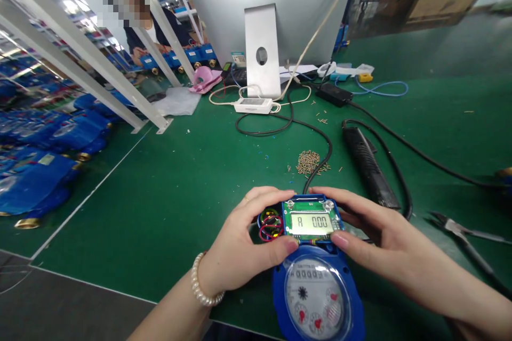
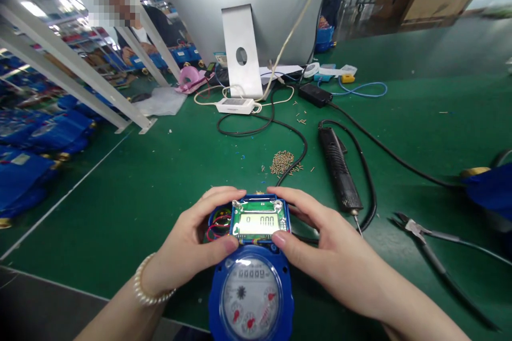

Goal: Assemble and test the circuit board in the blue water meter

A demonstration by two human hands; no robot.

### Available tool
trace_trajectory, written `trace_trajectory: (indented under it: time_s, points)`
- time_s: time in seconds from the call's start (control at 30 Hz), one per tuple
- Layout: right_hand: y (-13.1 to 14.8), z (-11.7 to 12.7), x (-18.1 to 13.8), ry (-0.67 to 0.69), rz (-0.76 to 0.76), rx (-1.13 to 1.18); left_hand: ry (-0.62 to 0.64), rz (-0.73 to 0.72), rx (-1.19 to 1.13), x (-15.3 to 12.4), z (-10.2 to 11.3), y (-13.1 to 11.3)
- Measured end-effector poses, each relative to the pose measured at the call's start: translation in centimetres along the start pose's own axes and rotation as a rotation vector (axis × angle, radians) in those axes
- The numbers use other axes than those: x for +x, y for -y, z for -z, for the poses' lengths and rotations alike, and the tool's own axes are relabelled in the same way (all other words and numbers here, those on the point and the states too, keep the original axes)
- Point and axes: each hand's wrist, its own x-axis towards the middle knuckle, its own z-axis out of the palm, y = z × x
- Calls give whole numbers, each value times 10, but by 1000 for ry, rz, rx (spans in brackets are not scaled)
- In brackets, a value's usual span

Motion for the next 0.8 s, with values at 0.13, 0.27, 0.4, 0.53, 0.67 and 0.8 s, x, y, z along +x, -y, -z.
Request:
trace_trajectory:
  time_s: [0.13, 0.27, 0.4, 0.53, 0.67, 0.8]
  points:
    - [1, -1, -3, 3, 0, 7, -7, -27, 25, 1, 0, -1]
    - [2, -5, -7, 13, -22, 4, -2, -31, 34, 1, 0, 0]
    - [5, -15, -7, -90, -18, -118, -4, -21, 47, 2, 0, 1]
    - [11, -24, -2, -161, -11, -173, -5, -5, 40, 2, 0, 0]
    - [13, -24, 1, -135, -58, -134, 1, 2, 83, 2, 0, -7]
    - [12, -22, 1, -78, -44, -45, -13, 78, 116, 4, -4, -17]
